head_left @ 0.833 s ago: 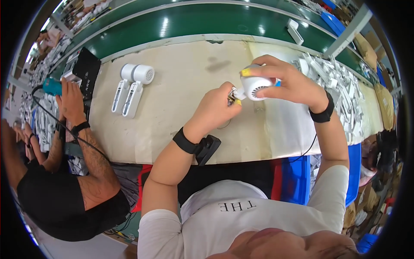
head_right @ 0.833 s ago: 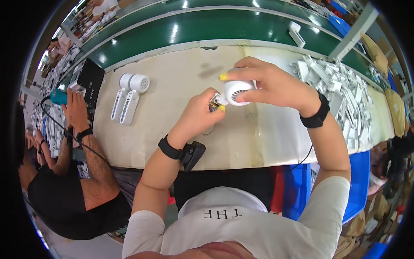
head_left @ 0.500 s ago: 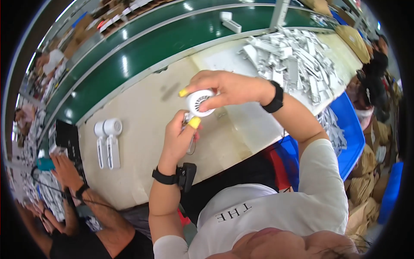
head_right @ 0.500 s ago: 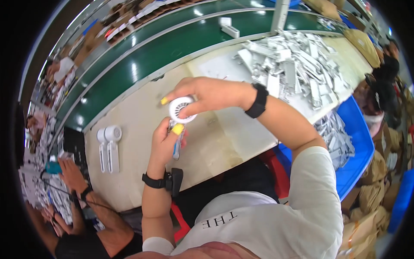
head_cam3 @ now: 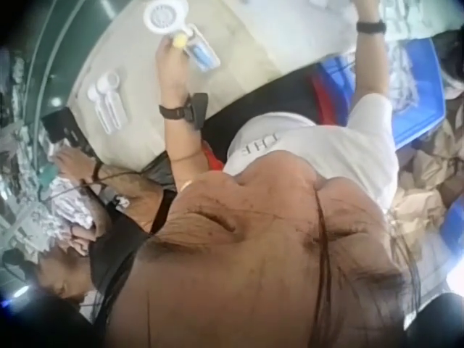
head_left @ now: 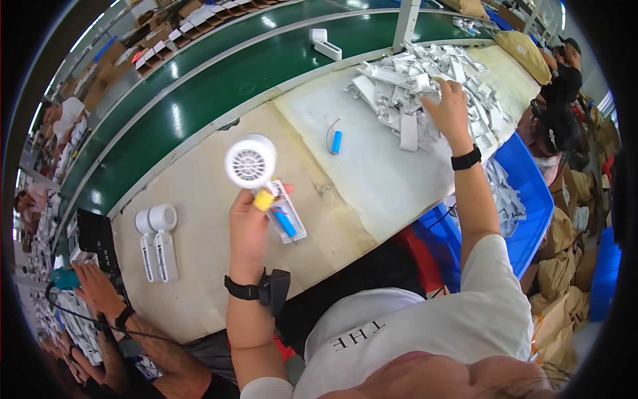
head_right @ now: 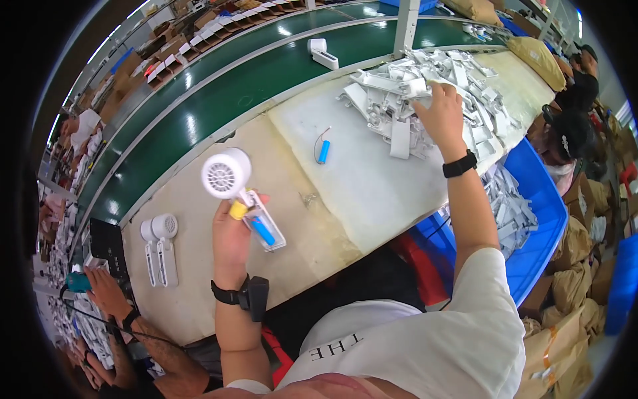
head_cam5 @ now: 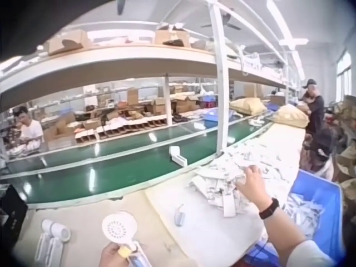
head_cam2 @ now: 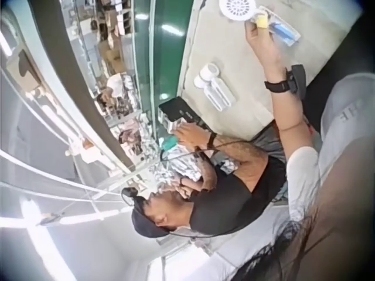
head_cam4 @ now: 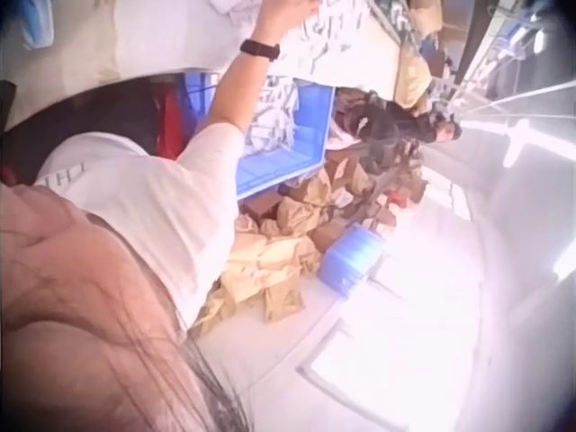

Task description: The person assembles handheld fans by joining a fan head to a battery compartment and snapping on a handle cover. They repeat this process for several units, fitting the components together by hand before setting the completed fans aside.

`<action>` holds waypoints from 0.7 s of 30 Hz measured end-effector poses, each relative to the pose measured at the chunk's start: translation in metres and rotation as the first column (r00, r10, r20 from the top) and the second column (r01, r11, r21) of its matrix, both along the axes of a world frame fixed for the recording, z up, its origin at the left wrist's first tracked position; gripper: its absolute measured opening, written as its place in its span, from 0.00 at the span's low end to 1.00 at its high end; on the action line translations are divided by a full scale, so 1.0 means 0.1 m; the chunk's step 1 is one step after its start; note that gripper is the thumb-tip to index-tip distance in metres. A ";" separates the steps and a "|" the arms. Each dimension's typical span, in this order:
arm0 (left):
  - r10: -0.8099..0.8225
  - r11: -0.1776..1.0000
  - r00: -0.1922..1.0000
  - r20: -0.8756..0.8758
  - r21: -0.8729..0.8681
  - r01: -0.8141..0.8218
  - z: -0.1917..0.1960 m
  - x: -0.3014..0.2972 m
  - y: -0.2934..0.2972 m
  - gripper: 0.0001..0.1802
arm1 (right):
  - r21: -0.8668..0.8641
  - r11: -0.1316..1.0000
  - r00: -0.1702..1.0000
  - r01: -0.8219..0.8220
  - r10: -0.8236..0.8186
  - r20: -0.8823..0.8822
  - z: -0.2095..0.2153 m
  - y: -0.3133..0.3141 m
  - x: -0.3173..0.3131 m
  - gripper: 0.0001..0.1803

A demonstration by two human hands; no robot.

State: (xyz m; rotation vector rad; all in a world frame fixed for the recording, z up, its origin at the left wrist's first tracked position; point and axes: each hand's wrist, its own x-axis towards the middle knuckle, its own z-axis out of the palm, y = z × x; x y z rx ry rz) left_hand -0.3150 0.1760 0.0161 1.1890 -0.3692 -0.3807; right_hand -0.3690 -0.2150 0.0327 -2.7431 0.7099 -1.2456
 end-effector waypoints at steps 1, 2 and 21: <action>0.011 1.000 1.000 -0.001 -0.002 -0.011 -0.01 0.00 0.00 0.16 | 0.020 1.000 0.992 0.017 -0.015 -0.126 0.00 -0.06 0.00 0.17; -0.002 0.999 1.000 0.000 0.033 0.002 -0.01 0.01 0.00 0.15 | 0.074 0.997 0.977 0.034 -0.017 -0.214 0.02 -0.12 0.00 0.15; 0.182 0.955 0.980 -0.074 -0.223 -0.194 -0.16 0.35 0.26 0.18 | 0.417 0.394 0.125 -0.819 0.832 -0.541 -0.09 1.20 -0.12 0.34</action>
